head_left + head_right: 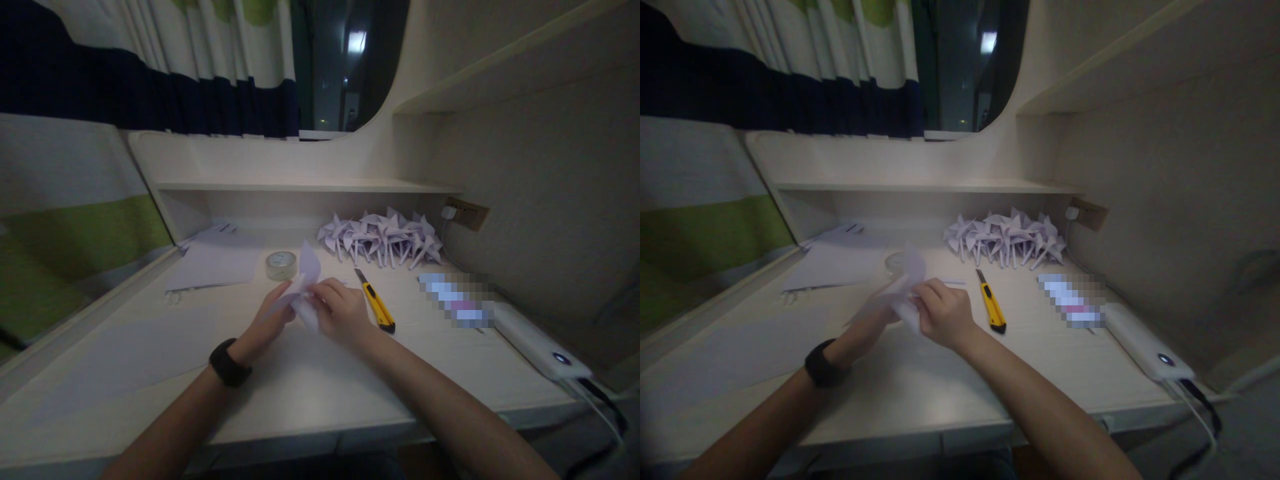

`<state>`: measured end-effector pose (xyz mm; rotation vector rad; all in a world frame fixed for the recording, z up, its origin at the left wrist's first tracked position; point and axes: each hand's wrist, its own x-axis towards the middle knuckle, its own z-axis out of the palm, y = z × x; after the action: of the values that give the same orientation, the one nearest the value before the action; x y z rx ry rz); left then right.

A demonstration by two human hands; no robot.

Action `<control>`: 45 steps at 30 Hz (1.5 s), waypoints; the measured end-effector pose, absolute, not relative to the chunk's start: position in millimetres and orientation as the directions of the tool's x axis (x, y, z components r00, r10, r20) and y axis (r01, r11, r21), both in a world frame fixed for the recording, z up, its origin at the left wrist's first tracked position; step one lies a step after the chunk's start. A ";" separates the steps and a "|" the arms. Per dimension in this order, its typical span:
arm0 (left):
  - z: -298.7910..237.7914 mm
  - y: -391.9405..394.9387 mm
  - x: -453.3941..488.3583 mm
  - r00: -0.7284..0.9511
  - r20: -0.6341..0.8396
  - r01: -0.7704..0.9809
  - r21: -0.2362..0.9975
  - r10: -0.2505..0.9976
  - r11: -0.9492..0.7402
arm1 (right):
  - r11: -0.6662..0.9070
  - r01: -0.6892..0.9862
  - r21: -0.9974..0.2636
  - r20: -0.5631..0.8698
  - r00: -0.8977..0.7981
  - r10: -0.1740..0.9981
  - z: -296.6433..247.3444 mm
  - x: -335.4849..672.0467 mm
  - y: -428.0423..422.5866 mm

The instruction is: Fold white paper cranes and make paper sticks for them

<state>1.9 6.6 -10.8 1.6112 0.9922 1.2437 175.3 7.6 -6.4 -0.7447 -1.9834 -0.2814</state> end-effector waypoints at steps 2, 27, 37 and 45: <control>-6.7 3.9 4.3 0.190 0.295 0.097 0.943 0.936 -0.317 | 0.789 0.614 -0.021 0.864 -0.385 0.323 -6.9 177.7 9.1; -0.7 2.1 -1.5 0.303 0.529 0.452 0.653 0.793 -0.608 | 0.651 0.343 -0.677 0.540 -0.369 0.757 15.0 181.1 13.0; 0.9 -0.4 0.4 0.279 0.569 0.499 0.602 0.773 -0.623 | 0.652 0.396 -0.646 0.584 -0.292 0.757 20.8 178.1 7.9; 3.8 -3.5 2.3 0.179 0.582 0.542 0.614 0.793 -0.573 | 0.633 0.289 -0.719 0.562 -0.295 0.773 13.4 173.9 11.6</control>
<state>2.3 -3.5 3.8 2.1895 1.2797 1.3450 173.9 11.6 13.4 -0.8467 -1.8635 0.6125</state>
